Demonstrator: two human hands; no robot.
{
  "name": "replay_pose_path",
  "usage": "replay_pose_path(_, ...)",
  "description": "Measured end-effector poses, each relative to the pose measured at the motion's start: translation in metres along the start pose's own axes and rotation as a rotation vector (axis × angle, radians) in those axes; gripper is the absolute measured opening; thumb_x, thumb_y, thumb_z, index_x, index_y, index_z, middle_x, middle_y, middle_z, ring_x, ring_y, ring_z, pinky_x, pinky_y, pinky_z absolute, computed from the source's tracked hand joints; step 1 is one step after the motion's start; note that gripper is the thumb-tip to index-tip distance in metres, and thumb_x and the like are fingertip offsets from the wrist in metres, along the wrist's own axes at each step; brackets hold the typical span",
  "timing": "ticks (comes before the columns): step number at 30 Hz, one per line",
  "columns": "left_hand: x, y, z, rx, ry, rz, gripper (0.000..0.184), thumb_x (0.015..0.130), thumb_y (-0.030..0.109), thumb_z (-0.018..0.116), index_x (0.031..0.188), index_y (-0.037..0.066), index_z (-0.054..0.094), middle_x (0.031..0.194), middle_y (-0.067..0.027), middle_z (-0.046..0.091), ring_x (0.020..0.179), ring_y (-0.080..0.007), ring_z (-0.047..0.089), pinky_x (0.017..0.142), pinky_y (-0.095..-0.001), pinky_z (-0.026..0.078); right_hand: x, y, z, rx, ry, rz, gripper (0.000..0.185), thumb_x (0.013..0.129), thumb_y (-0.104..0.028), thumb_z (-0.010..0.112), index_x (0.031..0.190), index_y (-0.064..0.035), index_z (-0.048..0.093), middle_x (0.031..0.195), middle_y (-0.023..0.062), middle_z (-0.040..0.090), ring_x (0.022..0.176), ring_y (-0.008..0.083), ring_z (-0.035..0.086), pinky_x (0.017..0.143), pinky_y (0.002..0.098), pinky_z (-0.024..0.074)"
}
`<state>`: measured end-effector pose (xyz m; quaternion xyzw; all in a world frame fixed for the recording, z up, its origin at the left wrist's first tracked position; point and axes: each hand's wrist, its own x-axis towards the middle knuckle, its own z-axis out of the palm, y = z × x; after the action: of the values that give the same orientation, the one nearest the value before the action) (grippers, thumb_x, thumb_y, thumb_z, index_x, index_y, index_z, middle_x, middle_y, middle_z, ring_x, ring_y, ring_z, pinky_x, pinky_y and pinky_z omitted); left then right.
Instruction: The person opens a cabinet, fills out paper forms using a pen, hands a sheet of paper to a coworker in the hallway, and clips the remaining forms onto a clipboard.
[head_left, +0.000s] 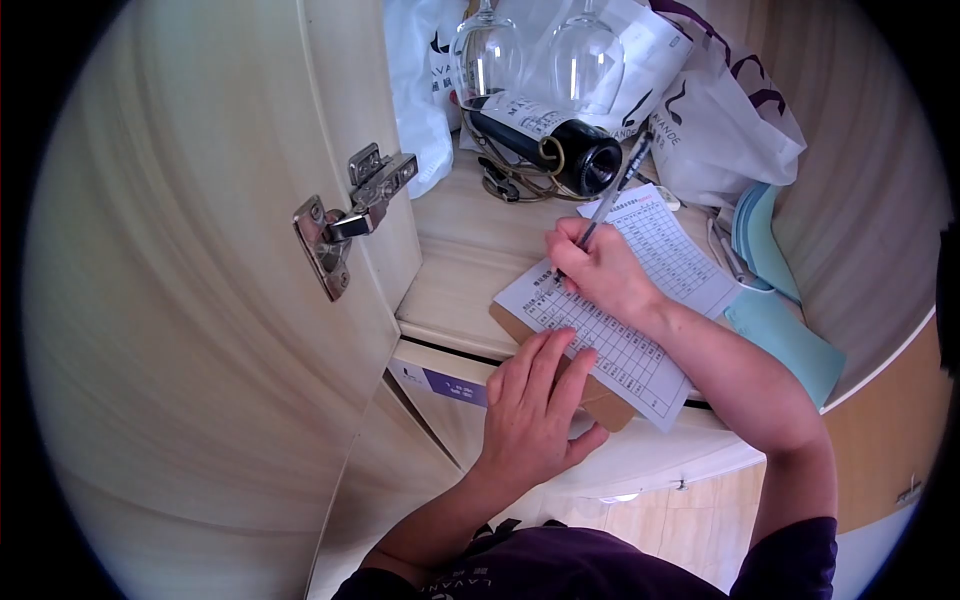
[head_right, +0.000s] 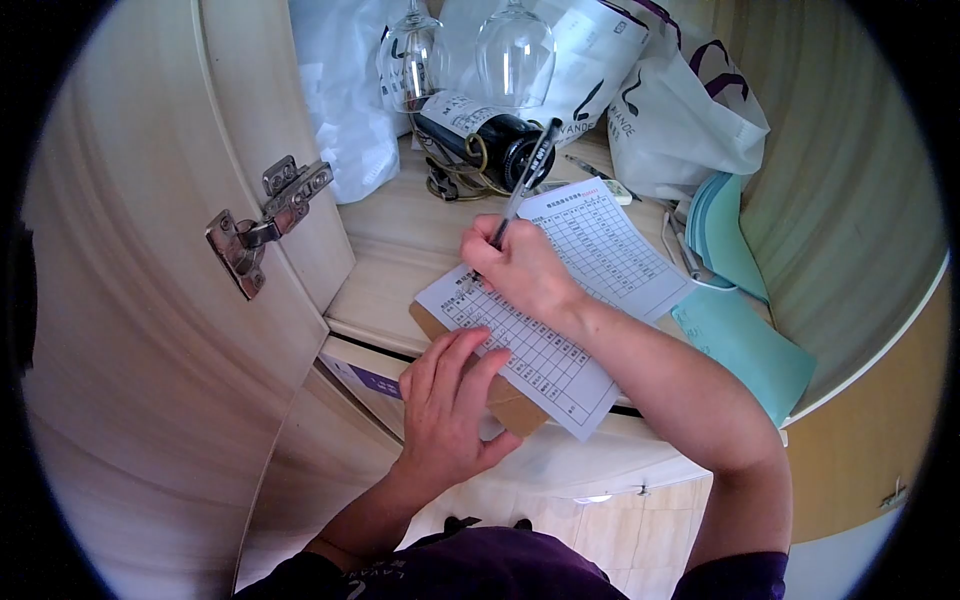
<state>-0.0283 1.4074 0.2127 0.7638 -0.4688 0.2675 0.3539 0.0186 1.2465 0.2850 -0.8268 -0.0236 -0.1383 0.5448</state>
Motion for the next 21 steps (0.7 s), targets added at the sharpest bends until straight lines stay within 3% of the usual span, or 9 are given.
replay_pose_path(21, 0.0005, -0.0003, 0.0008, 0.008, 0.007, -0.002, 0.071, 0.055, 0.032, 0.073, 0.117, 0.006, 0.049, 0.125, -0.0155, 0.044, 0.115, -0.0305, 0.043, 0.090, -0.0406, 0.032, 0.0023, 0.0038, -0.0021, -0.009, -0.007, -0.011, 0.020, 0.086, -0.015, 0.051, 0.071, -0.0018, 0.052, 0.057, -0.0009, 0.048, 0.053, 0.0056, 0.045, 0.049, 0.0232, 0.0369)
